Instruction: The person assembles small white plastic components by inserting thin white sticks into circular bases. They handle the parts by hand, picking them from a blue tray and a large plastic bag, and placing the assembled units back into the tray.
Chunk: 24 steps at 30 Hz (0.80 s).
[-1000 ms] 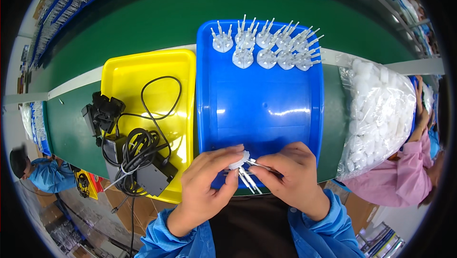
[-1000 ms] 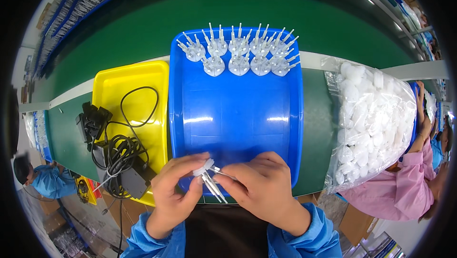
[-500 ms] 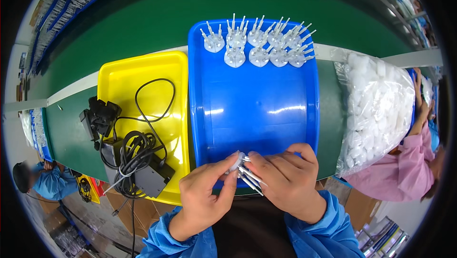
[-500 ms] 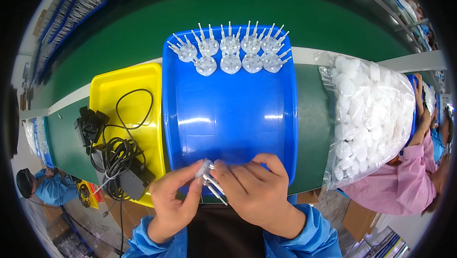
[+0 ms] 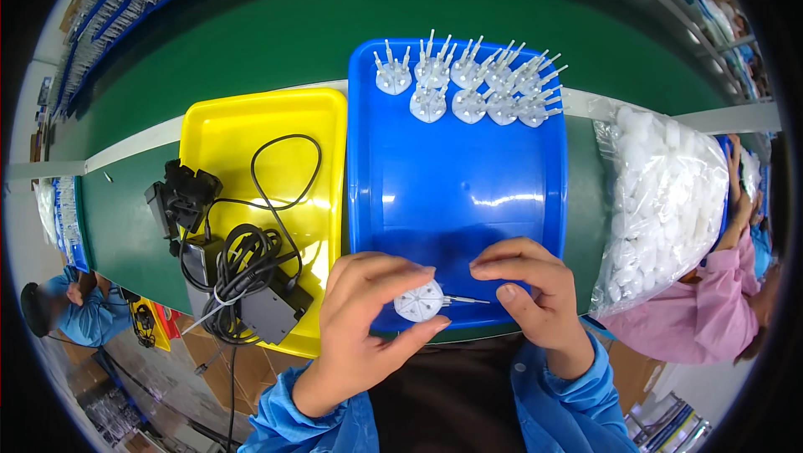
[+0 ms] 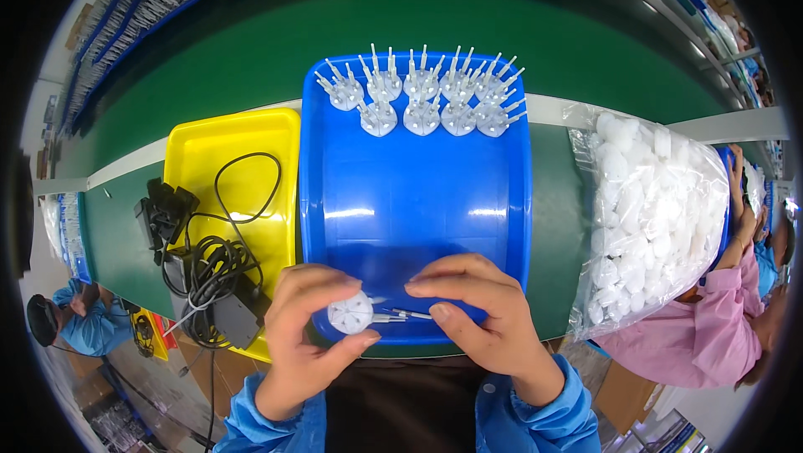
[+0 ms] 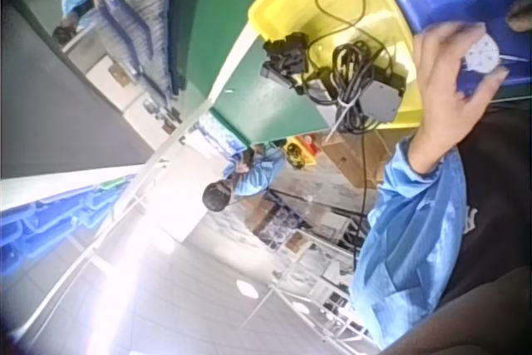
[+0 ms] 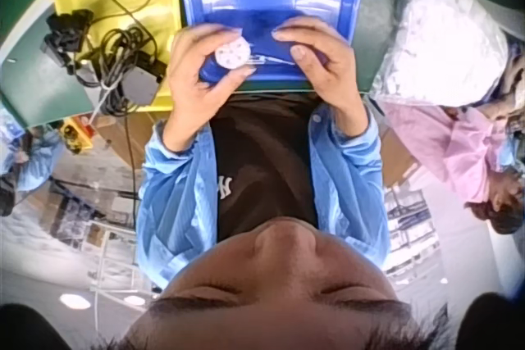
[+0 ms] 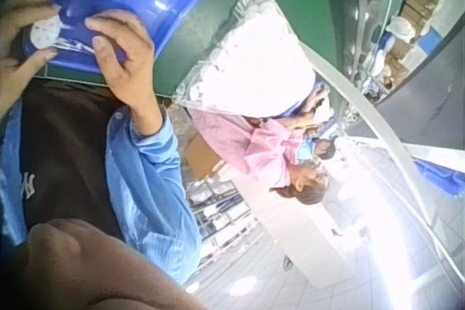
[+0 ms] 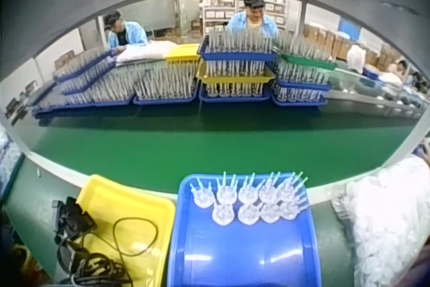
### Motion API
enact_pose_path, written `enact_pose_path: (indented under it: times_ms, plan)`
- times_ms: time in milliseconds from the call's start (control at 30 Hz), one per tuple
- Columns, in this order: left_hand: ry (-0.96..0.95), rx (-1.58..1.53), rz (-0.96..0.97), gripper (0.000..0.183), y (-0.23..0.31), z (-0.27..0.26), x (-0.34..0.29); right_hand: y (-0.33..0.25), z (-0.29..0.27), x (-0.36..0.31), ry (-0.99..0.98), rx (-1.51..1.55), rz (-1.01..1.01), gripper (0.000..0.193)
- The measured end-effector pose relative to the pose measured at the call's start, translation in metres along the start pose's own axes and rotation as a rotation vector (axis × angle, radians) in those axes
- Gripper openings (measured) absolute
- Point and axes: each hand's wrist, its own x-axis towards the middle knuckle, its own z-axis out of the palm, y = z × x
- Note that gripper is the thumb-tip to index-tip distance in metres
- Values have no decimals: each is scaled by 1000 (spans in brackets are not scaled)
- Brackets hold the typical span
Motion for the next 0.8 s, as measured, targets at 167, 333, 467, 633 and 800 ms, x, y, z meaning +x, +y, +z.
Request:
enact_pose_path:
  times_ms: [167,333,467,633,800]
  plan:
    - [-13,138,179,53,-2,10,-6,-19,19,1,-36,141,91,34]
    - [11,138,178,51,4,10,-6,-11,20,-3,-36,257,104,31]
    - [5,111,173,53,0,11,-7,-10,17,-4,-41,278,103,30]
    - [7,220,253,54,2,15,-6,-8,18,-6,-29,296,114,30]
    - [3,175,211,55,2,14,-6,-7,18,-8,-10,312,124,29]
